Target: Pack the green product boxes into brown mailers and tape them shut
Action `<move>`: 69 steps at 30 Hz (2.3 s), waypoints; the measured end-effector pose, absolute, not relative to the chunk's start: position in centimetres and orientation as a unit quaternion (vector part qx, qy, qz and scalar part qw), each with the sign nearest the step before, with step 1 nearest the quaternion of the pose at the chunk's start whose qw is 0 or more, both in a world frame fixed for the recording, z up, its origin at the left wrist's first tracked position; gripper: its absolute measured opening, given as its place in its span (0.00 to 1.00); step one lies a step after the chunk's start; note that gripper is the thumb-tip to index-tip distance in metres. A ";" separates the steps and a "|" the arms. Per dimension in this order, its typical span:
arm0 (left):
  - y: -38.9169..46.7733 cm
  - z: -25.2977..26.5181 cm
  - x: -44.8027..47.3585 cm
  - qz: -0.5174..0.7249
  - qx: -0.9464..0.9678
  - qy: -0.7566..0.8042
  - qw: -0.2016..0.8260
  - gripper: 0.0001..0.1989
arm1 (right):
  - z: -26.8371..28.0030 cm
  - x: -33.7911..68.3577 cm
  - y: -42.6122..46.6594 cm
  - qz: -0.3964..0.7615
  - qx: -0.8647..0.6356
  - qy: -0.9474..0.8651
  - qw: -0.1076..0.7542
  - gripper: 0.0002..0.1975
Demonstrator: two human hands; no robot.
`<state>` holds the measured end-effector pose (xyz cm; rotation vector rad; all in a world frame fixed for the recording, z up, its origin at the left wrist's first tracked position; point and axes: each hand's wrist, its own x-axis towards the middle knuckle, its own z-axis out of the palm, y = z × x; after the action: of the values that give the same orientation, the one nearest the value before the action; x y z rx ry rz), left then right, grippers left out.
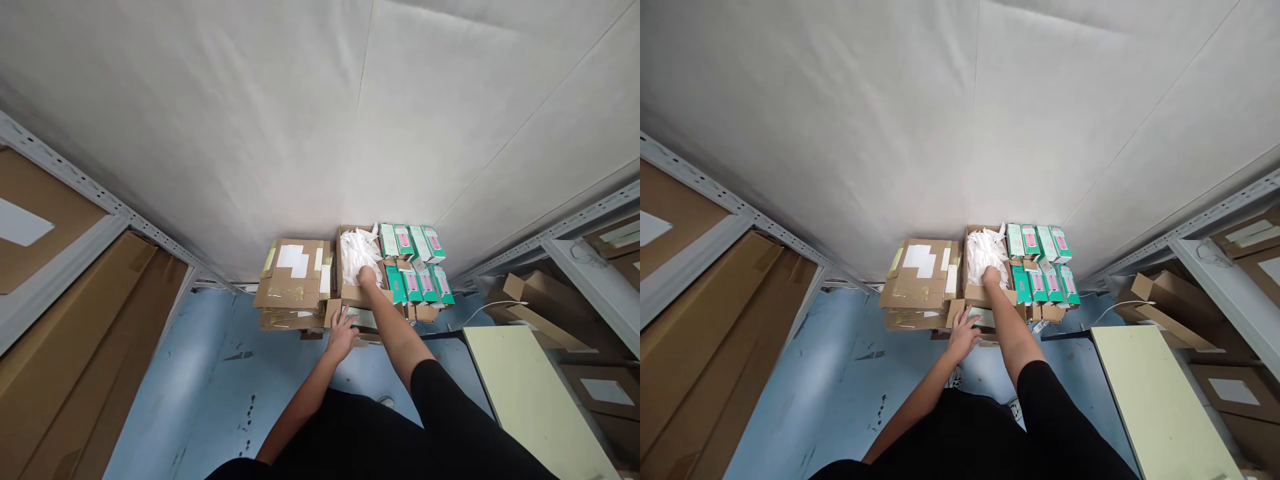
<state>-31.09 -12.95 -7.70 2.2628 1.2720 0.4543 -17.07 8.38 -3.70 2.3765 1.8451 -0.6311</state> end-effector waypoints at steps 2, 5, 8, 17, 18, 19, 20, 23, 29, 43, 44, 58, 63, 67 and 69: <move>-12.8 -7.5 -31.3 0.168 0.832 0.465 0.251 0.04 | -3.3 -16.7 8.0 -0.189 0.776 0.601 0.019 0.15; -12.7 -7.4 -31.7 0.173 0.832 0.465 0.248 0.04 | -2.0 -15.3 6.7 -0.163 0.774 0.611 -0.018 0.16; -12.7 -7.1 -31.6 0.181 0.835 0.459 0.244 0.04 | -0.4 -12.7 4.2 -0.134 0.750 0.633 -0.138 0.15; -12.9 -4.3 -26.6 0.177 0.866 0.424 0.198 0.04 | 1.6 -2.7 -7.6 -0.156 0.649 0.681 -0.301 0.10; -13.0 -3.9 -25.6 0.175 0.870 0.419 0.193 0.04 | 1.5 -1.6 -9.1 -0.171 0.646 0.690 -0.277 0.12; -13.1 -3.6 -24.5 0.171 0.874 0.414 0.189 0.03 | 1.4 -0.4 -10.4 -0.183 0.645 0.696 -0.259 0.14; -13.1 -3.3 -23.3 0.168 0.878 0.408 0.186 0.03 | 1.4 0.8 -11.8 -0.189 0.646 0.696 -0.250 0.17; -13.5 -2.5 -19.1 0.163 0.889 0.388 0.179 0.02 | 1.8 5.1 -15.2 -0.180 0.673 0.667 -0.264 0.21; -14.6 -2.0 -8.7 0.158 0.915 0.330 0.168 0.02 | 3.6 15.3 -21.1 -0.080 0.712 0.610 -0.339 0.18; -19.7 -2.3 17.4 0.055 0.976 0.073 0.200 0.05 | 2.9 33.8 -40.7 0.006 0.891 0.339 -0.301 0.32; -19.9 -2.5 18.8 0.049 0.977 0.052 0.202 0.06 | 2.4 34.3 -41.7 0.006 0.900 0.317 -0.300 0.32; -19.0 -8.9 37.6 -0.080 0.968 -0.120 0.205 0.08 | 1.5 37.6 -45.9 0.001 0.952 0.069 -0.297 0.33; -17.7 -11.3 40.2 -0.166 0.955 -0.120 0.215 0.12 | 0.9 37.0 -44.7 -0.013 0.963 0.030 -0.267 0.32; -15.9 -11.6 39.5 -0.089 0.951 -0.124 0.270 0.26 | 0.0 36.8 -43.5 -0.043 0.966 0.006 -0.254 0.33; -14.6 -11.7 39.1 -0.036 0.951 -0.053 0.303 0.33 | -0.5 36.9 -43.1 -0.050 0.966 -0.003 -0.255 0.34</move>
<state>39.05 -14.65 -11.70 2.5195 -0.1397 -0.0965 36.90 -43.08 -0.53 3.6525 -0.0107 -0.1884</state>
